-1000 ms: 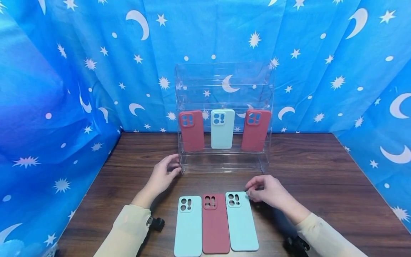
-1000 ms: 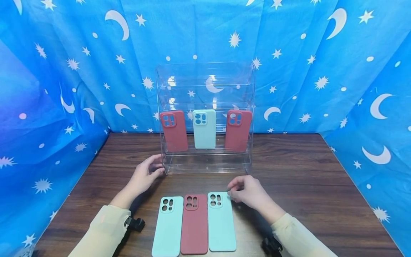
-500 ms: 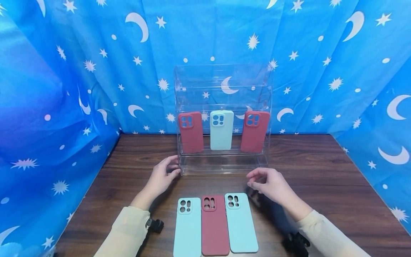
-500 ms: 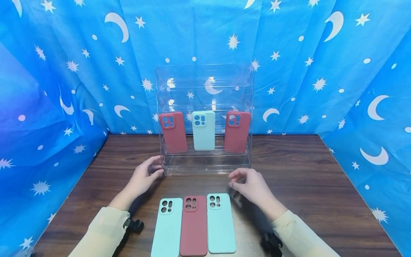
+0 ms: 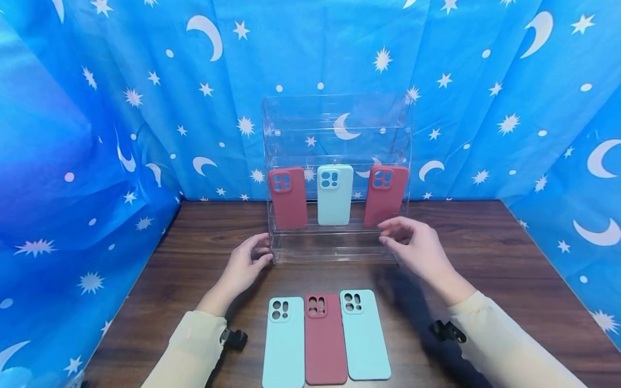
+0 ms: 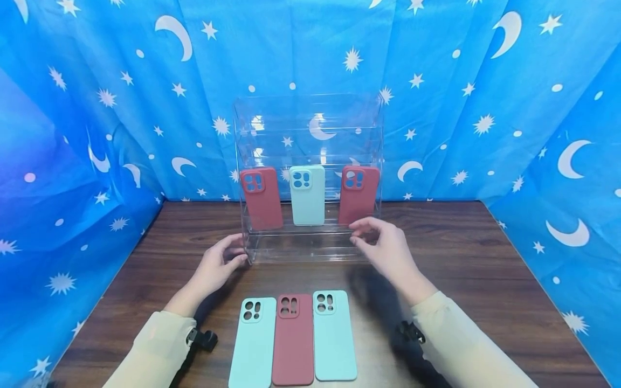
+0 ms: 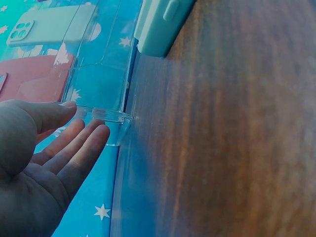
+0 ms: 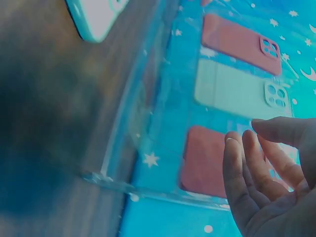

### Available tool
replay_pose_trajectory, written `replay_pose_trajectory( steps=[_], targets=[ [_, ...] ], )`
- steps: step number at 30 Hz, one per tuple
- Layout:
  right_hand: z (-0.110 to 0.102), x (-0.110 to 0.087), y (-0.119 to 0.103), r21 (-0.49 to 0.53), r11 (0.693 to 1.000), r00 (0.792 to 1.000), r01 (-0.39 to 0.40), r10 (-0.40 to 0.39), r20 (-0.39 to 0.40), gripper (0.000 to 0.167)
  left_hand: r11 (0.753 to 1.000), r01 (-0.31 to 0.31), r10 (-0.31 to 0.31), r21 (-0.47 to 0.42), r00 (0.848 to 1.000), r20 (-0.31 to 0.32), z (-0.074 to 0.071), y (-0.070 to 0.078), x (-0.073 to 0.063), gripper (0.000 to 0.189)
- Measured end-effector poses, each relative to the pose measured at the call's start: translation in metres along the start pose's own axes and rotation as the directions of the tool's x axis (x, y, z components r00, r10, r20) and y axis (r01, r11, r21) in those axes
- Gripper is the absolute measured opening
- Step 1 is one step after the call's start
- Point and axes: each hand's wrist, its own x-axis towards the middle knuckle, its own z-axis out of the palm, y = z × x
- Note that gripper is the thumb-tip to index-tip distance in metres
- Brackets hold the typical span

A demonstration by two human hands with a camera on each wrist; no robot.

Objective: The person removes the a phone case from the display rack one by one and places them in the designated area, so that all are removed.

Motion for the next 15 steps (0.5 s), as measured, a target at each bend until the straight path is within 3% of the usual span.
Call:
replay_pose_trajectory(
  steps=[7, 15],
  targets=[
    [-0.013, 0.023, -0.004, 0.088, 0.996, 0.997, 0.03, -0.023, -0.078, 0.024, 1.0, -0.007, 0.007, -0.001, 1.0, -0.004, -0.002, -0.003, 0.0, 0.05],
    [-0.031, 0.038, -0.004, 0.075, 0.995, 0.977, 0.062, -0.045, -0.21, 0.024, 1.0, -0.026, 0.026, -0.006, 1.0, -0.01, 0.0, -0.003, 0.001, 0.049]
  ],
)
